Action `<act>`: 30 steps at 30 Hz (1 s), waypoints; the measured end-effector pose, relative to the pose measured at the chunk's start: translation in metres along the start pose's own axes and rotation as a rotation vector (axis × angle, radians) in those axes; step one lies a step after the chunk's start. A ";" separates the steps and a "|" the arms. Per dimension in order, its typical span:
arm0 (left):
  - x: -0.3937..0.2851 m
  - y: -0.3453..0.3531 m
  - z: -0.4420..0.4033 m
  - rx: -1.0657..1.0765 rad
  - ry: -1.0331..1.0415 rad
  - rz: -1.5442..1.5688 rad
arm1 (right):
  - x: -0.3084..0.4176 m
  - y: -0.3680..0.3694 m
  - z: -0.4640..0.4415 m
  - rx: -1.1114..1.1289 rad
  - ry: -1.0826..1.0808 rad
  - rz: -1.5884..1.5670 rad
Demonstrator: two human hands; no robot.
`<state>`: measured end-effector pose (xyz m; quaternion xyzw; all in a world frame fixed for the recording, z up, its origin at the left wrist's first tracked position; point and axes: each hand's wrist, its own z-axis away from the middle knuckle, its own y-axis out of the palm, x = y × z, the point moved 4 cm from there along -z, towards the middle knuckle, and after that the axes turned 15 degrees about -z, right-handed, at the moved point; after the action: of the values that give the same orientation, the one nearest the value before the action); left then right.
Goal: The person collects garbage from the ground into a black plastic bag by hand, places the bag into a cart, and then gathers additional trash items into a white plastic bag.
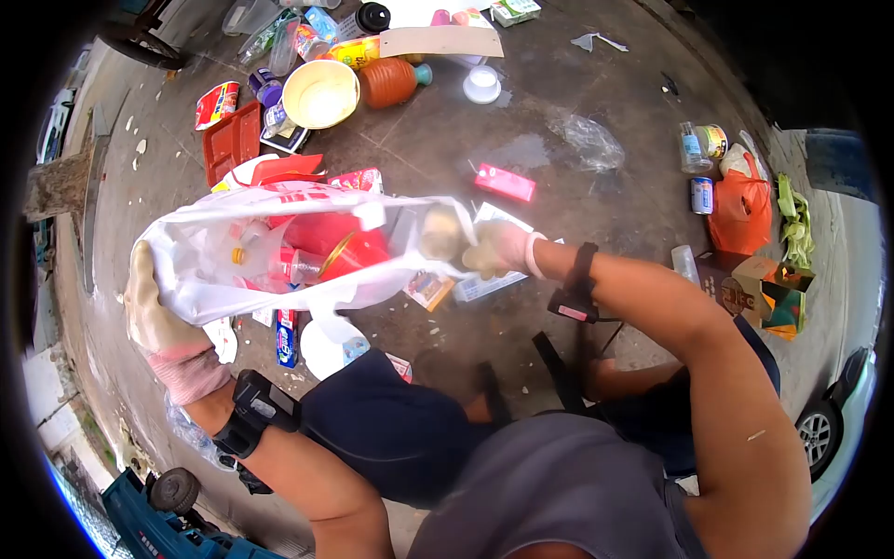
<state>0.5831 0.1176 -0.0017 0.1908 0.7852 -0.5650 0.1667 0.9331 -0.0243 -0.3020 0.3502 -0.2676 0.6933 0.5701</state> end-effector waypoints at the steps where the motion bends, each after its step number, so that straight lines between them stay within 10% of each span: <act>1: 0.002 -0.002 0.001 -0.066 0.128 -0.136 | 0.016 0.002 0.006 -0.011 0.157 -0.086; 6: 0.007 -0.014 0.000 -0.151 0.377 -0.329 | 0.048 -0.019 0.015 -0.247 0.222 -0.278; 15: 0.009 -0.024 0.001 -0.202 0.383 -0.598 | 0.231 -0.088 0.091 0.004 -0.470 -0.391; 19: -0.009 -0.020 -0.002 -0.180 0.079 -0.033 | 0.269 -0.102 0.102 0.205 -0.764 -0.165; 30: -0.017 0.019 -0.003 0.320 -0.272 0.318 | 0.208 -0.151 0.097 0.284 -0.374 -0.301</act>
<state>0.6068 0.1236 -0.0081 0.2583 0.6163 -0.6692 0.3252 1.0762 0.0571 -0.0827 0.5845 -0.2134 0.5546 0.5525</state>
